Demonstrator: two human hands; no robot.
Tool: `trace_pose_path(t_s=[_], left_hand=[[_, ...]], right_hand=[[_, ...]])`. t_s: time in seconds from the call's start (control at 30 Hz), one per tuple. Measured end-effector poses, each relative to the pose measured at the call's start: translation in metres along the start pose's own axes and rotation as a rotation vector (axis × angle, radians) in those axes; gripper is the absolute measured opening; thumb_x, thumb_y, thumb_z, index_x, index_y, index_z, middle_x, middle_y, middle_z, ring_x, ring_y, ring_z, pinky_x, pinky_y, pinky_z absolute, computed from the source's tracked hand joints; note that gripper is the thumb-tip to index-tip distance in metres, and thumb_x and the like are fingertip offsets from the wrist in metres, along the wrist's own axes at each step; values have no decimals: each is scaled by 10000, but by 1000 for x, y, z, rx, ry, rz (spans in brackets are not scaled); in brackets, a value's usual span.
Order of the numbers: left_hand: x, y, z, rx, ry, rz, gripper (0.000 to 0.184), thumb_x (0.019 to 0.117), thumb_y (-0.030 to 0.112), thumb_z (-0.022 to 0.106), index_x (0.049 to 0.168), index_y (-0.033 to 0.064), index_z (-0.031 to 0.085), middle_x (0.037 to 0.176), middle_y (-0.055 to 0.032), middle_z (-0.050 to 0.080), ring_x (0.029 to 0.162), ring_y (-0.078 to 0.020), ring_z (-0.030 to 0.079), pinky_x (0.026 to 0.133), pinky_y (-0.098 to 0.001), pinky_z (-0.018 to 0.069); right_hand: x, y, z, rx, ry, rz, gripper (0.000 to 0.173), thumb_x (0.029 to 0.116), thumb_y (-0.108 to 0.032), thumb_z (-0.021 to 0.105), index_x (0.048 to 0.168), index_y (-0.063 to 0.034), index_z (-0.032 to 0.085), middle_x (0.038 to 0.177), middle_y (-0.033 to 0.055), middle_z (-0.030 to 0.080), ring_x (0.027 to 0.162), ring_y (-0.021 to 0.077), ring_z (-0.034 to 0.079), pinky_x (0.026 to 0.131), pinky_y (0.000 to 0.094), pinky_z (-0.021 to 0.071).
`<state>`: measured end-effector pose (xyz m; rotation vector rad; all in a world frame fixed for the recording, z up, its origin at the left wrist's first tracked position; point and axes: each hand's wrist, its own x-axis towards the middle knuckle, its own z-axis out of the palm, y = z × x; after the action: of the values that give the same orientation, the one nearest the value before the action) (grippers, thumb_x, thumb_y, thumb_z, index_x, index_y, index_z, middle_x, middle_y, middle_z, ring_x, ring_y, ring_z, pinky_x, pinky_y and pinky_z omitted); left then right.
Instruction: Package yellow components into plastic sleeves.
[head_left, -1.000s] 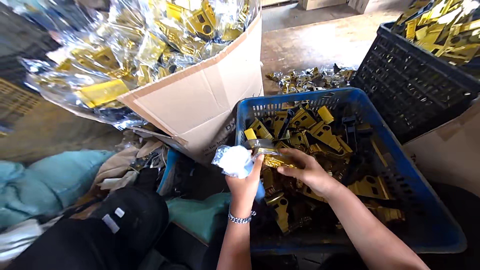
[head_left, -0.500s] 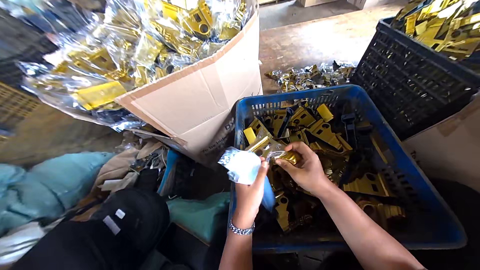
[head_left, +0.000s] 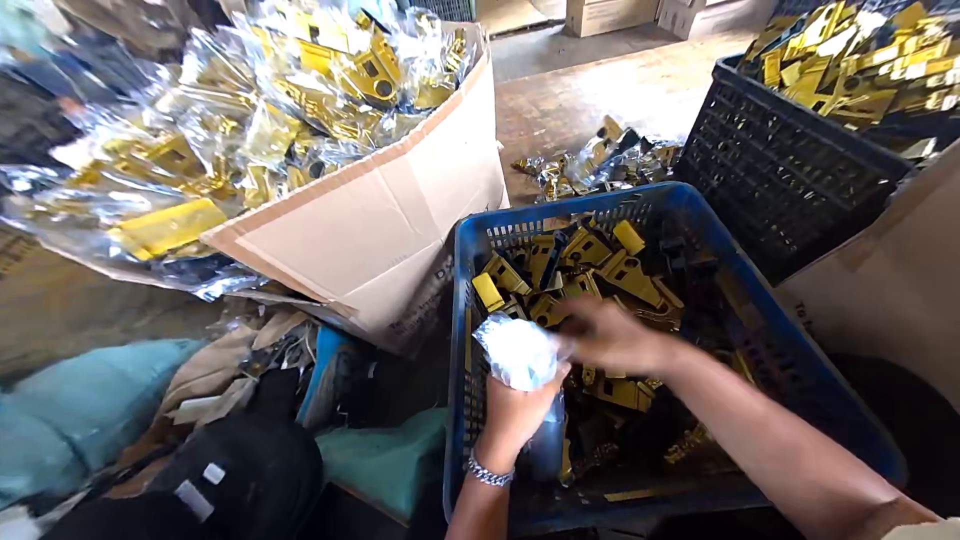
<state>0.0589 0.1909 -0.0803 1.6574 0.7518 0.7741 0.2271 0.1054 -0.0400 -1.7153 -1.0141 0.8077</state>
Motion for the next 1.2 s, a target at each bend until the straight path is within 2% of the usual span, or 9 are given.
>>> trace_pose_path(t_s=[0.07,0.2,0.43,0.63,0.77,0.9,0.97,1.07,1.2], left_hand=[[-2,-5,9,162,24,79,558,740,89,846,1166,-178,604,1078,-198,699,1031,-133,668,956,-270,527],[-7,-14,11,377,40,332,401,745,102,771,1025,-166,669,957,-240,715,946,-229,708,896,-333,548],[-6,-10,16,315,32,224,511,736,196,851,1054,-156,662,972,-201,723,952,-144,701,896,-279,546],[-2,7,6,-90,95,-42,595,635,95,943,1100,-64,608,962,-24,699,909,-25,664,872,-213,563],[-2,-16,9,326,51,270,475,763,239,842,1021,-124,678,936,-176,727,912,-145,710,869,-299,567],[-3,1,17,-22,-59,-14,625,669,77,916,1175,-108,598,1057,-89,713,1010,-61,679,947,-237,555],[-7,14,16,-309,-108,-225,487,710,-49,859,1136,-31,625,968,-19,721,879,-24,682,836,-207,580],[-5,27,8,-572,-247,-440,131,893,-15,633,849,107,645,605,75,573,473,18,448,472,-149,393],[3,8,0,-221,-121,-111,175,888,33,727,1037,6,640,824,24,688,680,24,617,655,-145,531]], right_hand=[[-14,-2,18,120,-142,-32,296,980,-123,653,1205,69,657,1136,145,688,950,103,683,876,268,572],[-28,0,21,1,-167,-97,283,1012,-127,589,1196,67,683,1182,184,671,1029,135,660,920,256,536],[-34,5,8,-2,-119,1,399,1011,-229,604,1281,65,603,1231,171,641,1025,130,667,890,276,562],[-20,23,-1,67,188,127,234,1074,-91,467,1150,82,604,927,96,629,758,104,630,742,276,563],[-29,9,10,103,-72,19,449,962,-207,654,1302,73,566,1224,172,638,1033,165,670,887,320,577],[-20,14,28,-59,90,-168,202,1013,-119,587,974,42,702,845,62,678,742,29,630,717,192,541],[-21,14,31,46,113,-60,275,1063,-179,526,896,-9,665,718,-43,592,610,-47,539,604,136,478],[-28,16,22,289,-98,81,230,1070,-159,507,916,-42,632,725,-70,609,624,-4,601,631,187,548],[-34,18,4,387,-258,87,81,979,-22,601,971,-72,664,799,-92,688,680,-7,648,649,166,562]])
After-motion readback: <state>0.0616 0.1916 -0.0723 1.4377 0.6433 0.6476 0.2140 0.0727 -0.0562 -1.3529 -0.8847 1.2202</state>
